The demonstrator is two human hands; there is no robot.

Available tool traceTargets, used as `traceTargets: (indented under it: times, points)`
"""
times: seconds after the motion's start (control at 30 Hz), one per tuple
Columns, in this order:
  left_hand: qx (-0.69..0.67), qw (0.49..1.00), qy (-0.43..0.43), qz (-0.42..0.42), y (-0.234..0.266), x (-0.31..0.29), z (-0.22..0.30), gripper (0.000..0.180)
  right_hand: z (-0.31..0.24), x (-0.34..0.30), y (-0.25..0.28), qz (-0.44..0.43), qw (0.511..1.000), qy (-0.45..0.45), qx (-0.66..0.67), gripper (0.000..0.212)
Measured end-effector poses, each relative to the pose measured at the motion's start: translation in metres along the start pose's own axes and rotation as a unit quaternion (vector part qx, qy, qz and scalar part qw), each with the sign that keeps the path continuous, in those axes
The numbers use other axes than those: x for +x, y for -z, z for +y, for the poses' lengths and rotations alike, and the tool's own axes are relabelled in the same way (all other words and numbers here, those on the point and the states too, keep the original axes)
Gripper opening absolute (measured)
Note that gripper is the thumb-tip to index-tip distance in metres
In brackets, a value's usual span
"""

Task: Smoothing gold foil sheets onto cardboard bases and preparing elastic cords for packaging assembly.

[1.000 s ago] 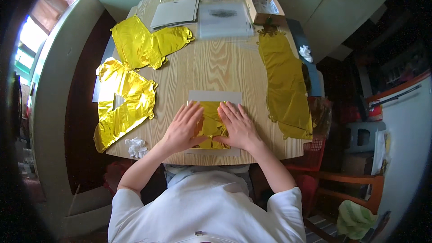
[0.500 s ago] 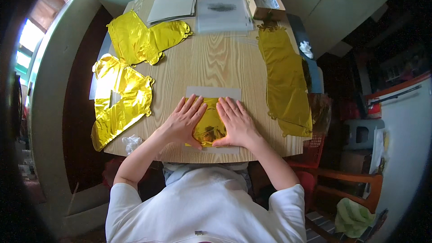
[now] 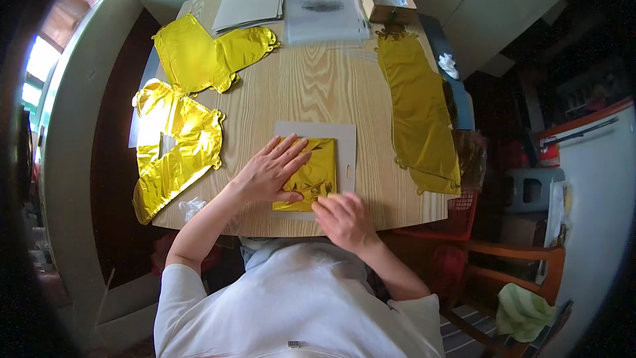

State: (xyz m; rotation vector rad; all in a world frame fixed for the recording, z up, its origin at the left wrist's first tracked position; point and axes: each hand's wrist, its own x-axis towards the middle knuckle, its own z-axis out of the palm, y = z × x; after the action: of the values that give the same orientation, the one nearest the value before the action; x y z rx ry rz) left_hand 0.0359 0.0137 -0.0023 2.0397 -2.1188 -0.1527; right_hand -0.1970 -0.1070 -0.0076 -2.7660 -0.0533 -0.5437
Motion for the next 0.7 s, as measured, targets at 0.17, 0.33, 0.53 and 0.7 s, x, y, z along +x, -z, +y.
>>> traceTargets:
  times: [0.17, 0.33, 0.53, 0.7]
  points:
    - [0.015, 1.0, -0.019, -0.009, 0.006, 0.01, 0.001, 0.08, -0.025, -0.012, -0.006, 0.029, 0.999, -0.005, -0.04, 0.026]
    - [0.022, 0.997, -0.08, -0.006, -0.007, 0.029, -0.001, 0.063, -0.029, -0.014, -0.01, 0.042, 0.997, -0.007, -0.059, 0.027]
    - [0.011, 0.995, -0.102, -0.013, -0.016, 0.033, -0.005, 0.056, -0.034, -0.017, -0.013, 0.026, 0.998, 0.0, -0.054, 0.028]
    - [0.002, 0.993, -0.115, -0.012, -0.016, 0.034, -0.007, 0.058, -0.038, -0.016, -0.015, 0.021, 0.998, 0.007, -0.064, 0.029]
